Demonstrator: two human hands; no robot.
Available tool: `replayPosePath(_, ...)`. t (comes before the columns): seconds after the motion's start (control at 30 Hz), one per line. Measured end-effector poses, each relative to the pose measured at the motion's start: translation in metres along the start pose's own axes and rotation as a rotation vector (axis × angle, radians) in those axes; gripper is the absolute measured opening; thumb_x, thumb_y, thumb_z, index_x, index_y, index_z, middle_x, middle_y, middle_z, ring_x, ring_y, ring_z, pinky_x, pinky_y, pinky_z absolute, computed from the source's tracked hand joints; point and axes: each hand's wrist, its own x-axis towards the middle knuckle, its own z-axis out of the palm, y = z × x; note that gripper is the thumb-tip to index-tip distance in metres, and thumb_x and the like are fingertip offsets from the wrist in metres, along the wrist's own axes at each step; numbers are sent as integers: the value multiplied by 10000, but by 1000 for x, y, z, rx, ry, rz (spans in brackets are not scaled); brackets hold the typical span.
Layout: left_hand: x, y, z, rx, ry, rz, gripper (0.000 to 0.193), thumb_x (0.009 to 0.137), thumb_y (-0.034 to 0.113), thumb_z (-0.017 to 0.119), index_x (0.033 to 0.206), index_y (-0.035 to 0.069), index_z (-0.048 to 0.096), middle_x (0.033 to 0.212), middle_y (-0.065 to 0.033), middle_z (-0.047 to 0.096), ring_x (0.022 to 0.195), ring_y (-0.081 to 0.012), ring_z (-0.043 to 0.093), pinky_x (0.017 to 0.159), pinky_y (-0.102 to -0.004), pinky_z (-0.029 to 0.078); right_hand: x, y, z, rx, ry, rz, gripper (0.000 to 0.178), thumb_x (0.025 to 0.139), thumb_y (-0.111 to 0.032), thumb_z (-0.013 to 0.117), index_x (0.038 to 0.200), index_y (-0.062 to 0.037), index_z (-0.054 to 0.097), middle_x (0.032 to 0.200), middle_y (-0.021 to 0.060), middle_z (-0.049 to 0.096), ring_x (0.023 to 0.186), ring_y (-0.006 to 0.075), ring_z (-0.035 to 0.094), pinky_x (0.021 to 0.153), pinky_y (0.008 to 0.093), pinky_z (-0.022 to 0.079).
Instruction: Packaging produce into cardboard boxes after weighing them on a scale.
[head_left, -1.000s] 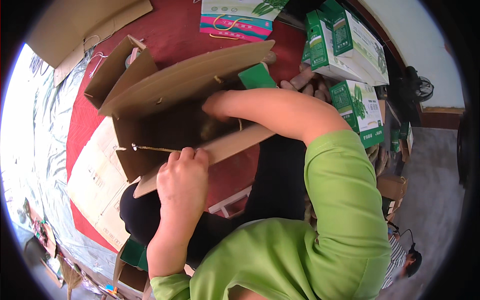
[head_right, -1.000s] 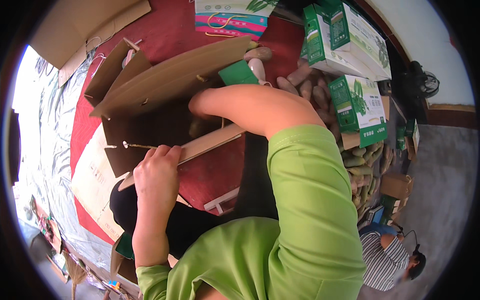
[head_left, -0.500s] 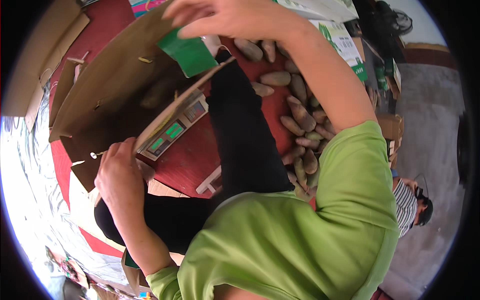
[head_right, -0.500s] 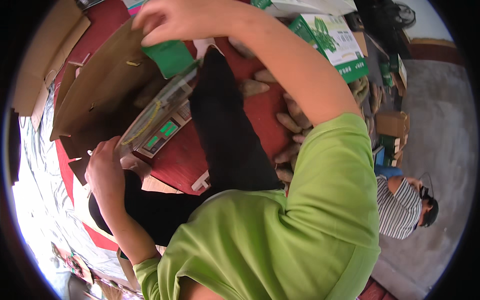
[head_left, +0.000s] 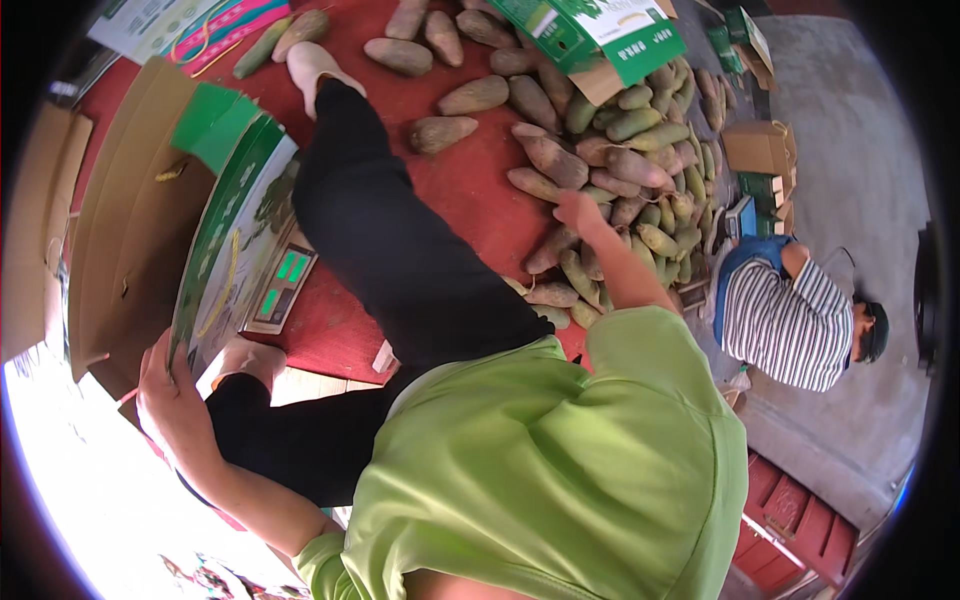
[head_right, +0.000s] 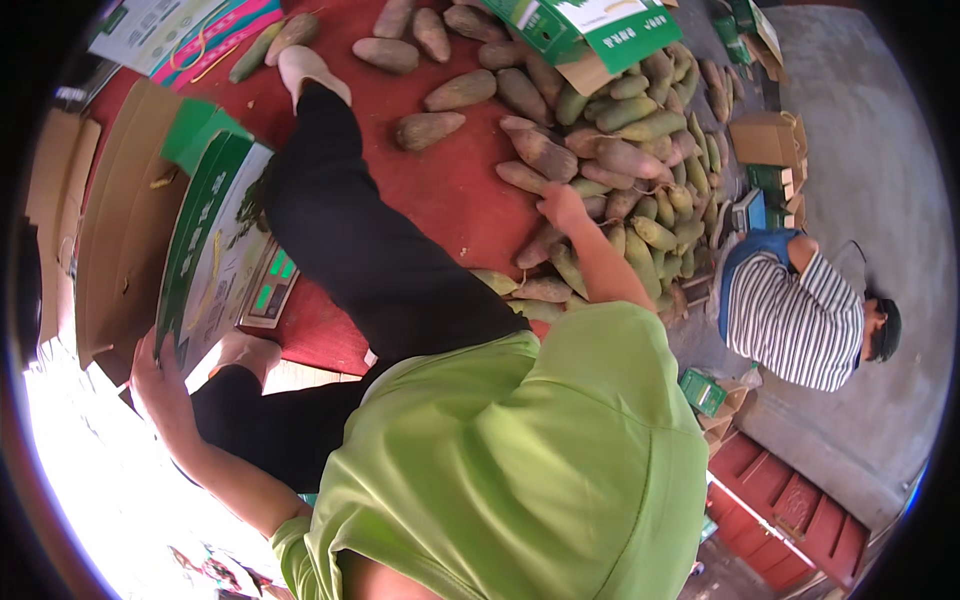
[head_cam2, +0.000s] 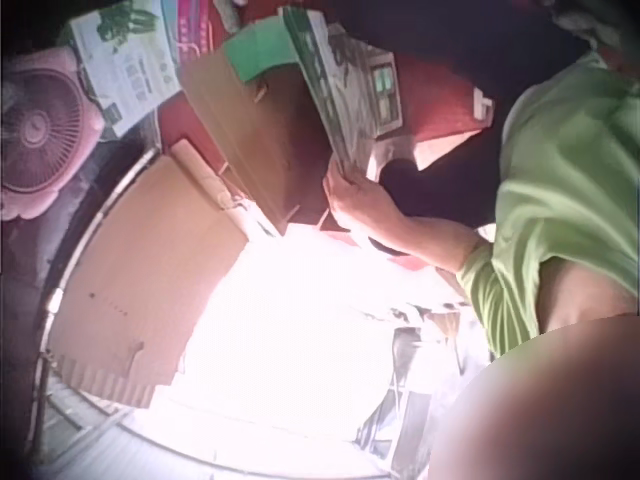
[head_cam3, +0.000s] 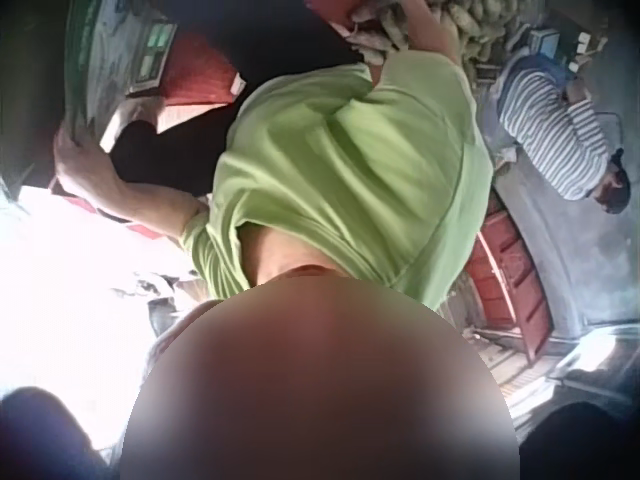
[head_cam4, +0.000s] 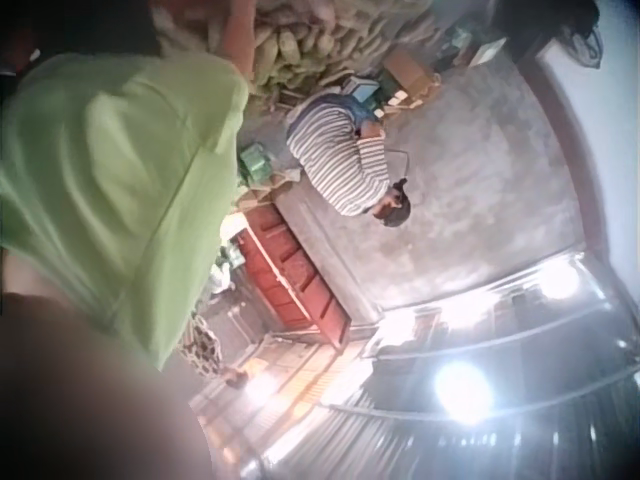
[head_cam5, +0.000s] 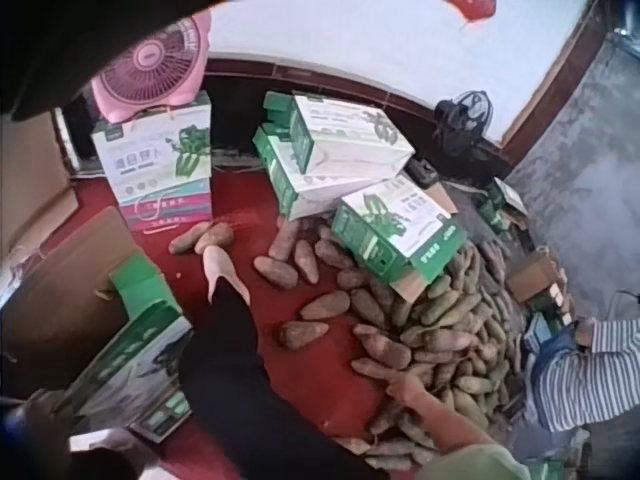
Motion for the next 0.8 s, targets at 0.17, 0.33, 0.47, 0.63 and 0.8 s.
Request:
replayPosePath(0.17, -4, -13, 1, -5, -3, 7, 214, 927, 96, 519, 1085, -2, 626, 955, -136, 651, 872, -283, 645, 768, -364, 493, -85, 17, 40, 334, 326, 289, 252, 728, -220, 686, 937, -79, 695, 1016, 150, 663, 989, 337, 609, 866, 390, 493)
replayPosePath(0.33, -1, -17, 2, -9, -3, 18, 199, 933, 101, 526, 1064, -10, 626, 902, -126, 638, 794, -250, 618, 726, -339, 473, -108, 70, 32, 345, 301, 643, 323, 733, -254, 693, 1016, -99, 684, 1093, 161, 649, 1043, 321, 604, 888, 401, 488)
replayPosePath(0.47, 0, -21, 2, -18, 7, 20, 175, 934, 91, 528, 1038, -13, 621, 884, -121, 628, 768, -240, 597, 713, -326, 462, -117, 120, 72, 404, 343, 952, 393, 703, -236, 717, 1048, -51, 683, 1011, 197, 671, 927, 316, 651, 801, 401, 512)
replayPosePath(0.63, -3, -23, 3, -36, 30, -2, 158, 933, 85, 532, 1021, -20, 610, 881, -118, 622, 767, -231, 592, 717, -316, 460, -125, 126, 123, 846, 106, 932, 460, 673, -185, 726, 1096, -20, 653, 984, 144, 682, 906, 272, 656, 737, 411, 509)
replayPosePath(0.8, -4, -15, 4, -16, 57, -36, 144, 912, 31, 537, 1025, -14, 616, 900, -131, 632, 810, -253, 618, 750, -321, 472, -116, 109, 147, 774, 264, 1025, 752, 602, -34, 770, 1298, 12, 489, 1183, 166, 606, 1062, 265, 600, 881, 365, 486)
